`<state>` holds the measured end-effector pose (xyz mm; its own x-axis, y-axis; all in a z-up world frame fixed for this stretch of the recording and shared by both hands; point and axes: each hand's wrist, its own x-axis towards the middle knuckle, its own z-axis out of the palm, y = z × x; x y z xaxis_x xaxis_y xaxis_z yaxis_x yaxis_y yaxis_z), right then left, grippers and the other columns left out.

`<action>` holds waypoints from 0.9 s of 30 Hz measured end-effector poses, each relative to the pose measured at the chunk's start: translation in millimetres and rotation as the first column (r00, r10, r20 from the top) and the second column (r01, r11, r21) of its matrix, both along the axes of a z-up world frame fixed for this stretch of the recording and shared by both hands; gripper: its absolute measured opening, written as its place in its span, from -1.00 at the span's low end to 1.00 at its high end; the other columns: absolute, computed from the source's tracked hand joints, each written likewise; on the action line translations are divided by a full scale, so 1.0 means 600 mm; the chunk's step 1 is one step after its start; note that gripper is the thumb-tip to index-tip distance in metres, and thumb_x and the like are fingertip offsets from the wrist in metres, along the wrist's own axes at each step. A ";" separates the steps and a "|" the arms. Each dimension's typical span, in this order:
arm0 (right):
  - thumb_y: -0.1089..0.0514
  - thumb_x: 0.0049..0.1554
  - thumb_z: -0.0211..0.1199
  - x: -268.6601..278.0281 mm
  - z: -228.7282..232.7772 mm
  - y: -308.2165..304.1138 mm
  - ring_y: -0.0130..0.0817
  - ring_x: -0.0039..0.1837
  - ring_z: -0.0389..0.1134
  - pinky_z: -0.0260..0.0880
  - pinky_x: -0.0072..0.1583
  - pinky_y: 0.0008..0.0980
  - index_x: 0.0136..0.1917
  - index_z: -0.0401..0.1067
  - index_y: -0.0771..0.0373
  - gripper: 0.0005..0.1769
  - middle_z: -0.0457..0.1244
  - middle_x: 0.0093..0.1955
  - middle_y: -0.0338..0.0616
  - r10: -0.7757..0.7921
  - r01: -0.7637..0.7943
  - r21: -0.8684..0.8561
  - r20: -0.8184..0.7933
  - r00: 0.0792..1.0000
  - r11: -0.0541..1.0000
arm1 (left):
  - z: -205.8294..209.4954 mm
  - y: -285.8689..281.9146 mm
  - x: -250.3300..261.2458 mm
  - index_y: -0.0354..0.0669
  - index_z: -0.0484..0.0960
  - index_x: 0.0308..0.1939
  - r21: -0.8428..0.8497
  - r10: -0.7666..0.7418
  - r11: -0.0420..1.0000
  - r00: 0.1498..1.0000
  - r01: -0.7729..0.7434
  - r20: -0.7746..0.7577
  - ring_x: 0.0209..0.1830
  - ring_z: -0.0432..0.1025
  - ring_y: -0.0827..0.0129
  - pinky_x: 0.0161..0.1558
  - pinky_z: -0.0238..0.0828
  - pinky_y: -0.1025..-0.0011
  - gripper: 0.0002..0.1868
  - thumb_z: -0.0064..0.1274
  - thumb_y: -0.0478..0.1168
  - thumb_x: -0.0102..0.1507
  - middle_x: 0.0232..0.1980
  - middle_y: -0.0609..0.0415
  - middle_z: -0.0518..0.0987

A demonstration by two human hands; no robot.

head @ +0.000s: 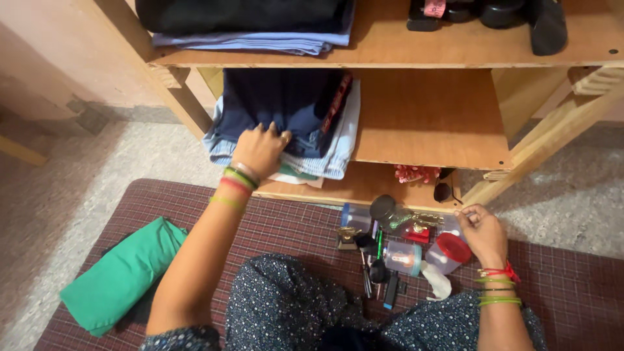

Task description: The person wipes a remote control with a cloth, then wipes the shelf surface. They fold and place clothes on the shelf, remove decorative items and containers, and continue wiping the shelf.

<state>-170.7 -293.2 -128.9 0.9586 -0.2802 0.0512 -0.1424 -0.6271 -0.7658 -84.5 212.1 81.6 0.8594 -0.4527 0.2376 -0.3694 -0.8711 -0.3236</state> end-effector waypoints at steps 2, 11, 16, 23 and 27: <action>0.08 0.20 0.32 0.006 0.002 0.003 -0.46 -0.30 0.29 0.27 -0.21 -0.41 -0.03 0.51 0.30 -0.78 0.37 -0.32 -0.14 0.038 -0.044 0.079 0.076 0.996 0.996 | -0.009 0.007 -0.028 -0.03 0.60 0.15 -0.131 -0.075 0.987 0.984 0.096 0.161 0.14 0.49 -0.14 -0.01 0.50 0.07 -0.49 0.08 -0.29 0.08 0.19 -0.23 0.57; 0.14 0.19 0.32 0.018 0.005 0.048 -0.50 -0.27 0.32 0.32 -0.19 -0.41 -0.01 0.49 0.33 -0.80 0.37 -0.30 -0.12 0.075 -0.083 0.072 0.101 0.992 0.994 | -0.042 0.014 0.006 0.05 0.53 0.29 -0.174 -0.004 0.984 0.970 0.047 0.242 0.36 0.34 -0.23 0.31 0.23 -0.09 -0.30 0.02 -0.40 0.02 0.40 -0.20 0.45; 0.17 0.19 0.29 0.010 0.002 0.062 -0.51 -0.23 0.35 0.35 -0.15 -0.42 0.00 0.49 0.30 -0.84 0.38 -0.26 -0.17 0.139 -0.148 0.052 0.152 0.979 0.988 | -0.032 0.036 0.018 0.00 0.52 0.30 -0.171 -0.037 0.984 0.999 0.041 0.028 0.27 0.41 -0.23 0.18 0.43 0.06 -0.36 0.06 -0.36 0.10 0.39 -0.26 0.45; 0.12 0.15 0.35 -0.028 0.016 0.065 -0.30 -0.26 0.41 0.39 -0.15 -0.30 0.00 0.52 0.26 -0.80 0.39 -0.26 -0.06 0.144 -0.133 -0.093 0.127 0.981 0.987 | -0.029 0.085 -0.133 0.06 0.57 0.17 -0.075 -0.083 0.993 0.995 0.088 0.063 0.26 0.42 -0.21 0.12 0.48 0.08 -0.43 0.11 -0.27 0.03 0.38 -0.18 0.45; 0.11 0.16 0.36 -0.039 0.021 0.072 -0.28 -0.21 0.46 0.42 -0.12 -0.29 -0.03 0.53 0.24 -0.82 0.40 -0.25 -0.06 0.160 -0.151 -0.062 0.202 0.966 0.987 | -0.065 0.123 -0.218 0.10 0.59 0.12 0.036 -0.089 0.996 0.991 0.085 0.102 0.27 0.42 -0.20 0.18 0.46 0.06 -0.61 0.01 -0.20 0.20 0.39 -0.17 0.45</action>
